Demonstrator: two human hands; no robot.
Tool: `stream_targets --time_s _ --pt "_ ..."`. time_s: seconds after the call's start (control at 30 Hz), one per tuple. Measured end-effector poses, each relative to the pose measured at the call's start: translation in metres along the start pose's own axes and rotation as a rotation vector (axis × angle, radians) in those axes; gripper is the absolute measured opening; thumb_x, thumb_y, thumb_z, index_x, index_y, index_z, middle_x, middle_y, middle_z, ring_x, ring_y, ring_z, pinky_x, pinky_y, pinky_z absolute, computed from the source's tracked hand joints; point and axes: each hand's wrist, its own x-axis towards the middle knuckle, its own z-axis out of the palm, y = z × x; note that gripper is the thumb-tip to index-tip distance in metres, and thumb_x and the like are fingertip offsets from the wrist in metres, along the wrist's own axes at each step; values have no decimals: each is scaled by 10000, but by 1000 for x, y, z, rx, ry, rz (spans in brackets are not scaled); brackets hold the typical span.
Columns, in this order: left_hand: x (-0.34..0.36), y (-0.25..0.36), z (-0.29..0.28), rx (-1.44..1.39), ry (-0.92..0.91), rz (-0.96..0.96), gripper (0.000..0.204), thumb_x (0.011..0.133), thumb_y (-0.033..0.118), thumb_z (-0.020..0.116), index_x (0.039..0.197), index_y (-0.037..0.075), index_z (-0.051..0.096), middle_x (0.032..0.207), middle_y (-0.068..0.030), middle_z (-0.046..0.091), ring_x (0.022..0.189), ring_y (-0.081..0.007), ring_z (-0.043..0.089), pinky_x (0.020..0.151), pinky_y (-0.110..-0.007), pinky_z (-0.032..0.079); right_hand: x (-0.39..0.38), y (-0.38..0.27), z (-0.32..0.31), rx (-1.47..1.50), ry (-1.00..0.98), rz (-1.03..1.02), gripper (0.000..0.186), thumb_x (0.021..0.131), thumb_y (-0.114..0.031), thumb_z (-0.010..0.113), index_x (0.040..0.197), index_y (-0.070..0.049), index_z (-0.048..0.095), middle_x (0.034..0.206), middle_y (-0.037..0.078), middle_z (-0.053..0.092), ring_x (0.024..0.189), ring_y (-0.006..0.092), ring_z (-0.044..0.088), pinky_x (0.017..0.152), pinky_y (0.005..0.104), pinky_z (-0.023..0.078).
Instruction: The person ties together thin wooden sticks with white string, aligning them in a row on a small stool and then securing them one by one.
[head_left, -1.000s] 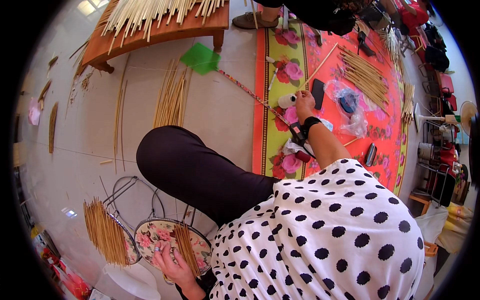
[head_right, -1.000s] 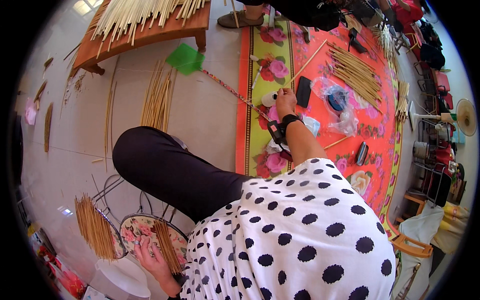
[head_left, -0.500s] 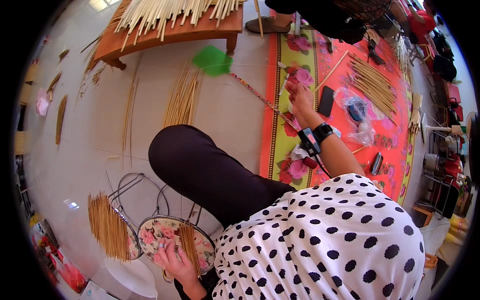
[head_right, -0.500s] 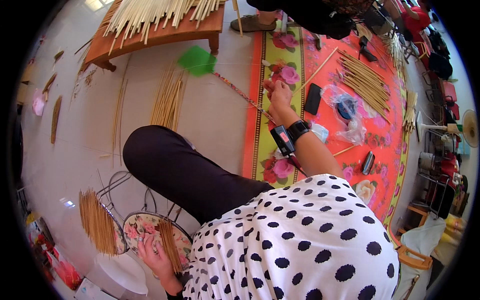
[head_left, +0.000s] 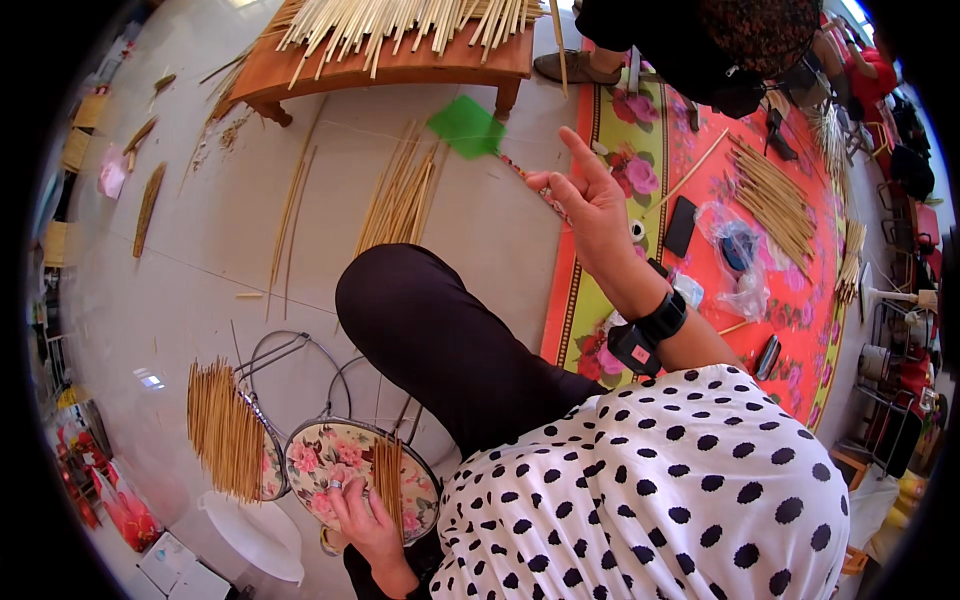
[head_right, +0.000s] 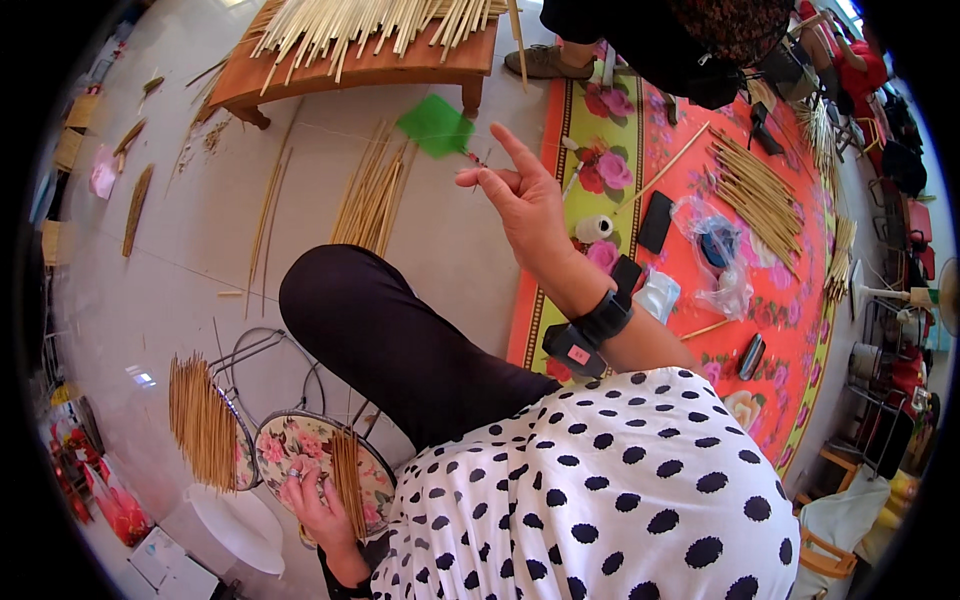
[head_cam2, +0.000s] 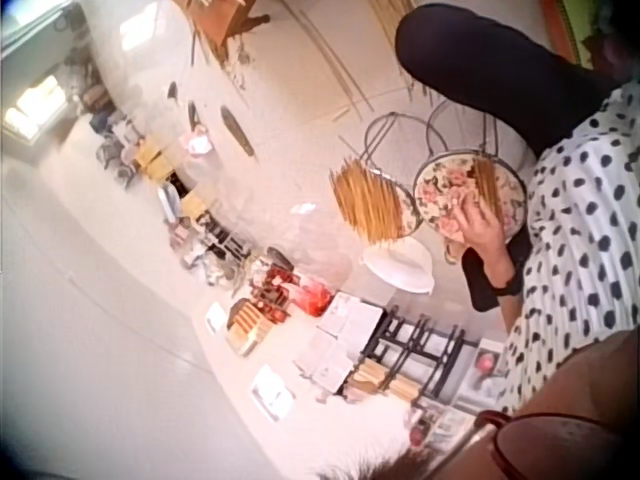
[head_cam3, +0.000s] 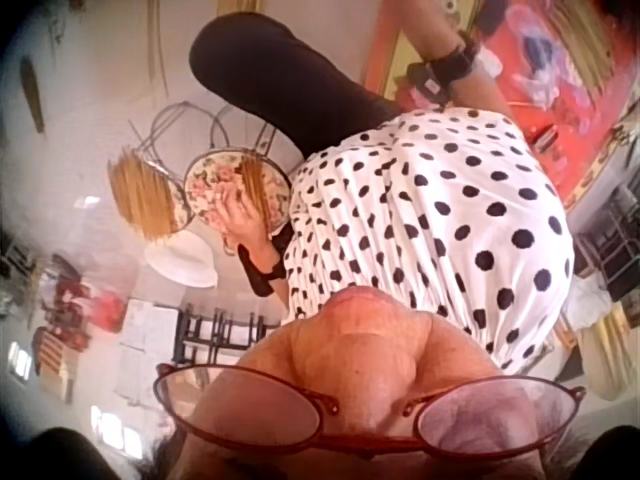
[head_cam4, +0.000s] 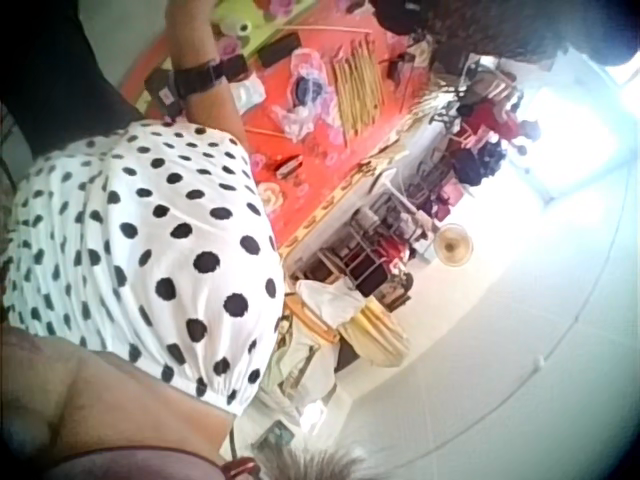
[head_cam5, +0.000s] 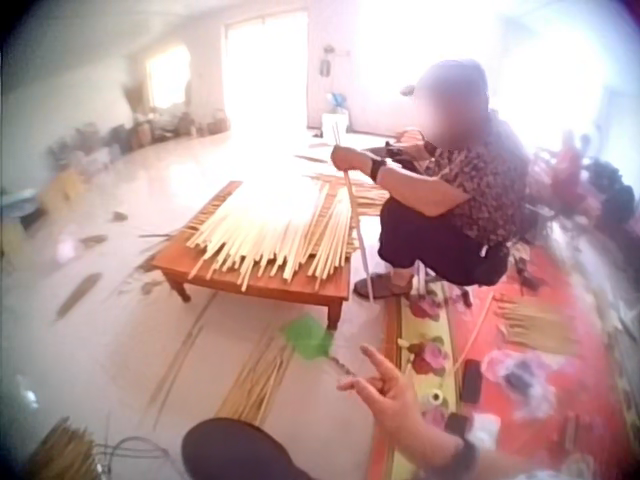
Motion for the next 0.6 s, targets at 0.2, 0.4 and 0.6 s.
stream_targets --time_s 0.2,0.4,0.6 --pt "4 4 -4 -55 -4 -6 247 846 44 563 1080 -25 598 1165 -227 529 1117 -405 487 968 -480 368 -6 -11 9 48 -25 -24 608 939 -75 580 1473 -53 289 947 63 708 935 64 599 884 234 420" --pt "5 5 -10 55 -13 95 205 866 9 539 1056 -61 566 1246 -238 487 1037 -381 569 887 -426 456 -8 -14 6 342 -155 187 493 951 -103 569 1413 -66 400 954 40 698 978 117 625 866 264 457" --pt "2 1 -6 55 -19 71 212 860 4 549 1063 -56 569 1248 -246 474 1032 -387 572 883 -425 457 -19 -14 12 823 -397 344 282 995 -177 498 1269 -119 535 905 2 669 987 188 620 878 352 454"
